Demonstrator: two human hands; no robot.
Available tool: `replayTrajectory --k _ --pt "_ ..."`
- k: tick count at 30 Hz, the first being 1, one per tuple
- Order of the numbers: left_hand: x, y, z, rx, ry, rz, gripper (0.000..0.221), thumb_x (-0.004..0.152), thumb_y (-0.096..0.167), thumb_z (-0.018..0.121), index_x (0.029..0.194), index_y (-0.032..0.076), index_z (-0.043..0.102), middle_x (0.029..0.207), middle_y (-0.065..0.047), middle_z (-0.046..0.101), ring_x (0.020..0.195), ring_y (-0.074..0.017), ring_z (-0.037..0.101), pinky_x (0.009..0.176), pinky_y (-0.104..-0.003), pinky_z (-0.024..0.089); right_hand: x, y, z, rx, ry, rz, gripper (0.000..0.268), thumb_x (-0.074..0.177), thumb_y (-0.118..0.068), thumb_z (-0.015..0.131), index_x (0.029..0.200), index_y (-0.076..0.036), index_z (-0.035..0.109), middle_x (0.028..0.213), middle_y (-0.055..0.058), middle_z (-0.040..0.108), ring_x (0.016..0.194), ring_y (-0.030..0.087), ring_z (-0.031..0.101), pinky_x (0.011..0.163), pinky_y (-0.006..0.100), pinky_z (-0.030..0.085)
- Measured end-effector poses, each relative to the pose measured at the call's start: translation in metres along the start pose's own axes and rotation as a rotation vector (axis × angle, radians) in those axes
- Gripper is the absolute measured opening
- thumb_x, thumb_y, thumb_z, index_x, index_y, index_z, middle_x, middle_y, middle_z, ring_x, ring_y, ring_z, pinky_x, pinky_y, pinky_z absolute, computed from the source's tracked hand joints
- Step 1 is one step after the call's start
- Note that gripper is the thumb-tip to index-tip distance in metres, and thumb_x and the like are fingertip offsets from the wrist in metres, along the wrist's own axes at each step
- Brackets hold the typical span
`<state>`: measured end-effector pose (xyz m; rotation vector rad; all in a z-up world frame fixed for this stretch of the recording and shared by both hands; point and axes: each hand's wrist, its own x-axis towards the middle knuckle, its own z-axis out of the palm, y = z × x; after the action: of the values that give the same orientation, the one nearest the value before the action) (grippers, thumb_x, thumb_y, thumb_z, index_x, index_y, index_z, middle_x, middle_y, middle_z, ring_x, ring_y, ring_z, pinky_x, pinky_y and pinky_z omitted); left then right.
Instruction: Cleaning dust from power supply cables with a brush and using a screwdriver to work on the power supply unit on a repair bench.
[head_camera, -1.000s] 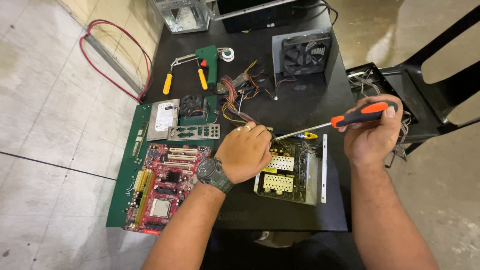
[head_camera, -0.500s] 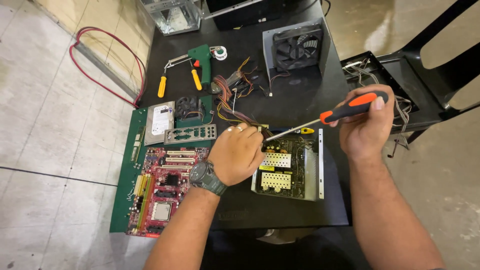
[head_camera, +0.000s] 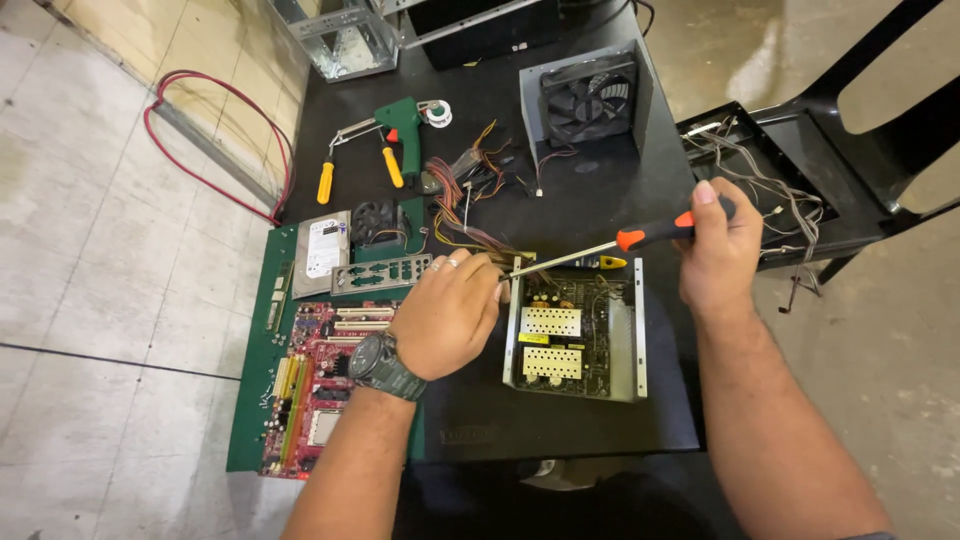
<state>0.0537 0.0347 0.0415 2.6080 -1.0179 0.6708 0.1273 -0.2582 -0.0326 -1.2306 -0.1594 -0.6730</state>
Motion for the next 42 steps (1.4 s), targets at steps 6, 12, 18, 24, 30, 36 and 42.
replayTrajectory --k 6,12,18,24,30,36,42 --pt "-0.004 -0.003 -0.009 -0.019 -0.118 0.086 0.021 0.103 0.018 0.057 0.095 0.004 0.071 0.083 -0.015 0.065 0.084 -0.0325 0.061 0.074 -0.041 0.041 0.009 0.013 -0.022 -0.083 -0.105 -0.17 0.041 0.11 -0.026 0.06 0.075 -0.008 0.048 0.061 0.005 0.044 0.057 0.01 0.037 0.057 0.025 0.032" --pt "0.0 0.005 -0.023 -0.021 -0.286 -0.077 0.019 0.098 0.02 0.065 0.101 0.007 0.079 0.09 -0.013 0.075 0.086 -0.0268 0.066 0.08 -0.039 0.043 -0.003 0.001 -0.014 -0.085 -0.148 -0.3 0.039 0.106 -0.027 0.058 0.076 -0.005 0.049 0.061 0.008 0.043 0.054 0.014 0.037 0.056 0.027 0.033" --pt "0.004 0.007 -0.024 -0.028 -0.352 -0.159 0.028 0.098 0.028 0.056 0.086 0.013 0.076 0.074 0.001 0.068 0.076 -0.0265 0.056 0.07 -0.047 0.04 -0.01 -0.028 -0.002 -0.217 -0.094 -0.174 0.043 0.108 -0.034 0.052 0.077 -0.006 0.044 0.065 0.004 0.046 0.063 0.015 0.043 0.063 0.029 0.034" --pt "-0.002 0.006 -0.02 -0.04 -0.264 -0.173 0.025 0.096 0.03 0.062 0.091 0.014 0.08 0.081 0.002 0.074 0.077 -0.0256 0.059 0.068 -0.048 0.044 -0.01 -0.026 -0.002 -0.197 -0.067 -0.157 0.045 0.106 -0.039 0.055 0.077 -0.005 0.047 0.065 0.006 0.049 0.062 0.016 0.048 0.061 0.029 0.037" --pt "-0.002 0.008 -0.023 0.036 -0.261 -0.164 0.024 0.094 0.029 0.062 0.09 0.016 0.082 0.077 0.003 0.073 0.077 -0.0276 0.06 0.068 -0.049 0.043 -0.012 -0.031 -0.004 -0.286 -0.09 -0.201 0.044 0.107 -0.036 0.054 0.078 -0.005 0.045 0.068 0.005 0.046 0.065 0.014 0.042 0.063 0.029 0.032" --pt "-0.004 0.008 -0.021 0.307 -0.363 -0.062 0.028 0.089 0.024 0.064 0.062 0.018 0.069 0.067 0.003 0.068 0.078 -0.0288 0.061 0.071 -0.047 0.045 -0.016 -0.044 -0.001 -0.243 -0.285 -0.302 0.034 0.104 -0.029 0.057 0.088 -0.001 0.045 0.071 0.01 0.051 0.065 0.02 0.044 0.065 0.032 0.037" --pt "-0.018 -0.007 -0.016 0.278 -0.372 -0.066 0.029 0.093 0.022 0.063 0.066 0.018 0.07 0.071 0.001 0.07 0.08 -0.0306 0.063 0.07 -0.048 0.046 -0.016 -0.046 -0.004 -0.12 -0.512 -0.069 0.037 0.1 -0.036 0.06 0.114 -0.003 0.048 0.096 0.014 0.053 0.059 0.015 0.051 0.054 0.024 0.041"
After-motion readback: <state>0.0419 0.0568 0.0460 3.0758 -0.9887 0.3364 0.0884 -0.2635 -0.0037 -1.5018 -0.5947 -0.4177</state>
